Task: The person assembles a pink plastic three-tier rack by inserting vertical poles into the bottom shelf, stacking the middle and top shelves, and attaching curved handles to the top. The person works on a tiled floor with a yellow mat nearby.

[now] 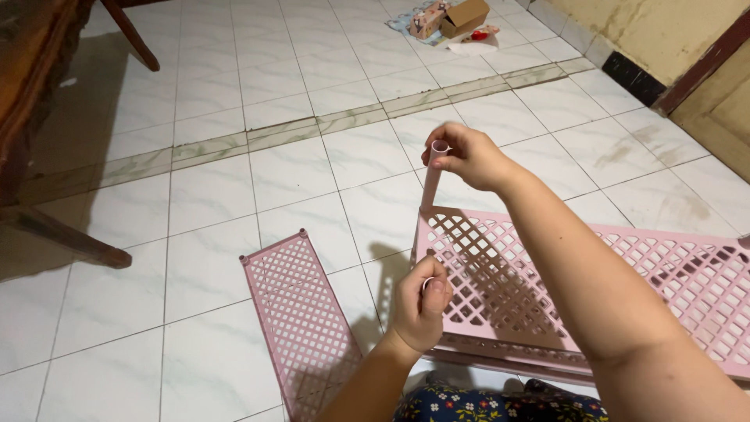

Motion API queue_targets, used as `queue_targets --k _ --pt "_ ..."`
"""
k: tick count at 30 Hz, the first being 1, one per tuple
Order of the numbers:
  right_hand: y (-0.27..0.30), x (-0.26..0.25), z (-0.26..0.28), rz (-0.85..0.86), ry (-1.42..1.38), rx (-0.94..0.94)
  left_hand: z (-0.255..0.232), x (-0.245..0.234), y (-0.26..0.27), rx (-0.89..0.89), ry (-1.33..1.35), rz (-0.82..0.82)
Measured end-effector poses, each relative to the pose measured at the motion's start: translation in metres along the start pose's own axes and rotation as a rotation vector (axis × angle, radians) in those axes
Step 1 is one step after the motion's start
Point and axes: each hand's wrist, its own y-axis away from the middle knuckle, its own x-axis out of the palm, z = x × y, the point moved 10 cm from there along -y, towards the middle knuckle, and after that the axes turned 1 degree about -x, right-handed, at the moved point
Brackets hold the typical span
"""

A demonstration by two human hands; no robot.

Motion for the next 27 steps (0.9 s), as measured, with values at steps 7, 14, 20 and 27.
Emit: queue_targets --k 7,14,20,27 --pt "0.012 -0.001 -0.003 -0.206 0.016 -0.073 -0.002 -0.001 0.000 0.005 0.006 0.002" --pt "0.026 0.006 -0.010 -0.425 0.105 -0.105 0.010 0.000 0.001 -0.013 0.052 -0.042" --pt "0.020 0.002 -0.016 -0.554 0.149 -0.066 0.011 -0.003 -0.007 0.065 0.029 -0.084" --pt "0.062 0.010 -0.027 -0.437 0.269 0.050 0.013 -0.005 -0.014 0.054 0.036 -0.093"
